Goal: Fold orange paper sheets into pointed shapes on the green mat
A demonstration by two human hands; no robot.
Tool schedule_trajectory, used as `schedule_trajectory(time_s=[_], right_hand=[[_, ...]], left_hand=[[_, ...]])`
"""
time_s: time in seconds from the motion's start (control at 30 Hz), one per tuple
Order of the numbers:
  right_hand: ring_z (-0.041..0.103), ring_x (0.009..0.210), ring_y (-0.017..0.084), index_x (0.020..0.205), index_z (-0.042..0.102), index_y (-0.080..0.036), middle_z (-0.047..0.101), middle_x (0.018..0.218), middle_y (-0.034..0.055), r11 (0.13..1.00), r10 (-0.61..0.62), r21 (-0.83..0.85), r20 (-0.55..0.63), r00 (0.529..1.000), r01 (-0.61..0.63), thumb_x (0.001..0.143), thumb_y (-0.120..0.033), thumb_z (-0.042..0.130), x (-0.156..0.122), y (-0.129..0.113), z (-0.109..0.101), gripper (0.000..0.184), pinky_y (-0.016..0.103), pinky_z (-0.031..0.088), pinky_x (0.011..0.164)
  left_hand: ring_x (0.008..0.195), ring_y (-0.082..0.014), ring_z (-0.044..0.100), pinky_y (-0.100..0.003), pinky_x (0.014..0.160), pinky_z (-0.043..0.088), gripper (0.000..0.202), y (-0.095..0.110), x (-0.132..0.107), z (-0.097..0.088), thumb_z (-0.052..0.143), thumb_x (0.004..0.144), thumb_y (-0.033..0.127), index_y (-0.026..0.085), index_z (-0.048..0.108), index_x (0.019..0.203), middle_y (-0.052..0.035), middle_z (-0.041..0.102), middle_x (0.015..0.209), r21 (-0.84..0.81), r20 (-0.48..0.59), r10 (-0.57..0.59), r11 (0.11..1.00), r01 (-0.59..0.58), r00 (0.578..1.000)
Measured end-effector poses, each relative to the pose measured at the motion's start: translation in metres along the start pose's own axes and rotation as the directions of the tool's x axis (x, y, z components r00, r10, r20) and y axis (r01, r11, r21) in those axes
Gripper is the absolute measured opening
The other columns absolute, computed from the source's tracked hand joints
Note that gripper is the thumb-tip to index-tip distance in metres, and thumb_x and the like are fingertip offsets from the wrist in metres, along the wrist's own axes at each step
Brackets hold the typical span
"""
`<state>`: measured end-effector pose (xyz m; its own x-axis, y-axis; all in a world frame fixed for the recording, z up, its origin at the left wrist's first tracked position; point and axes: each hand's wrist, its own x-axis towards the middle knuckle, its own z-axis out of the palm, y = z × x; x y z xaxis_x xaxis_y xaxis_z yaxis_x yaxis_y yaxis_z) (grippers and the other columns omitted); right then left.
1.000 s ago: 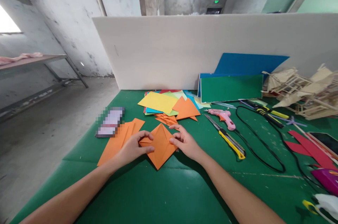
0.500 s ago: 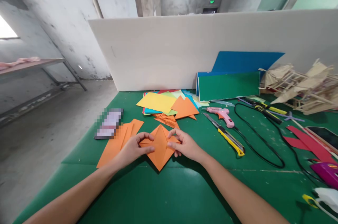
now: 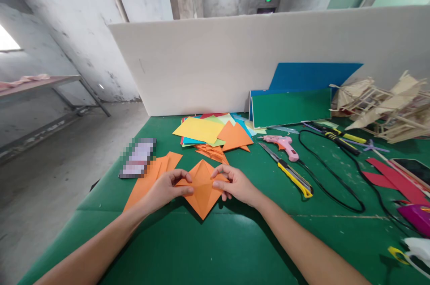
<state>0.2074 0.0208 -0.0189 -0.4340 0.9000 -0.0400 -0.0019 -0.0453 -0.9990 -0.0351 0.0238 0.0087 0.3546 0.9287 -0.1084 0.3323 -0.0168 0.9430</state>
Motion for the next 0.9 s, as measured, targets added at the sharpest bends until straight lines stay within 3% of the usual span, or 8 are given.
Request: schedule_trajectory(time_s=[0.27, 0.43, 0.67, 0.8, 0.9], right_hand=[[0.06, 0.056, 0.011, 0.108, 0.059, -0.017, 0.064, 0.071, -0.0005, 1.0, -0.013, -0.023, -0.032, 0.999, 0.012, 0.074, -0.038, 0.074, 0.0016, -0.0009, -0.0077, 0.042, 0.022, 0.046, 0.05], [0.061, 0.058, 0.012, 0.107, 0.067, -0.017, 0.067, 0.067, 0.0014, 0.998, -0.035, -0.059, -0.098, 0.995, 0.03, 0.074, -0.037, 0.072, 0.0026, 0.0011, -0.0102, 0.039, 0.023, 0.046, 0.052], [0.06, 0.059, 0.015, 0.095, 0.075, -0.019, 0.07, 0.067, 0.0036, 0.984, -0.109, -0.161, -0.228, 0.968, 0.073, 0.073, -0.04, 0.071, 0.0032, 0.0011, -0.0093, 0.03, 0.029, 0.049, 0.058], [0.062, 0.078, 0.019, 0.089, 0.077, -0.025, 0.069, 0.088, 0.0048, 0.953, -0.241, -0.242, -0.247, 0.939, 0.181, 0.073, -0.039, 0.072, 0.0028, -0.0016, -0.0081, 0.021, 0.034, 0.051, 0.073], [0.06, 0.091, 0.021, 0.086, 0.077, -0.028, 0.065, 0.097, 0.0052, 0.937, -0.309, -0.247, -0.251, 0.917, 0.248, 0.074, -0.039, 0.072, 0.0024, -0.0039, -0.0069, 0.017, 0.034, 0.052, 0.077]], left_hand=[[0.075, -0.0168, 0.064, -0.027, 0.067, 0.051, 0.037, 0.0024, 0.001, -0.0033, 0.079, 0.06, 0.03, 0.017, 0.063, 0.092, -0.001, 0.065, 0.085, -0.123, -0.014, -0.028, 0.992, 0.026, 0.999], [0.085, -0.0219, 0.065, -0.033, 0.075, 0.052, 0.043, 0.0021, 0.0018, -0.0032, 0.077, 0.064, 0.034, 0.017, 0.069, 0.102, -0.0076, 0.069, 0.102, -0.047, -0.077, -0.015, 0.999, 0.012, 0.997], [0.081, -0.0204, 0.06, -0.03, 0.07, 0.05, 0.029, -0.003, 0.0042, -0.0041, 0.074, 0.069, 0.037, 0.022, 0.076, 0.094, -0.0059, 0.064, 0.086, 0.121, -0.158, 0.153, 0.983, -0.135, 0.975], [0.083, -0.019, 0.057, -0.03, 0.073, 0.048, 0.022, -0.0007, 0.0056, -0.0046, 0.074, 0.069, 0.038, 0.027, 0.077, 0.088, -0.0043, 0.059, 0.087, 0.171, -0.209, 0.241, 0.963, -0.207, 0.948], [0.082, -0.0182, 0.058, -0.029, 0.073, 0.047, 0.019, 0.0023, 0.0044, -0.0041, 0.072, 0.071, 0.038, 0.025, 0.077, 0.083, -0.0045, 0.062, 0.088, 0.122, -0.192, 0.234, 0.969, -0.213, 0.953]])
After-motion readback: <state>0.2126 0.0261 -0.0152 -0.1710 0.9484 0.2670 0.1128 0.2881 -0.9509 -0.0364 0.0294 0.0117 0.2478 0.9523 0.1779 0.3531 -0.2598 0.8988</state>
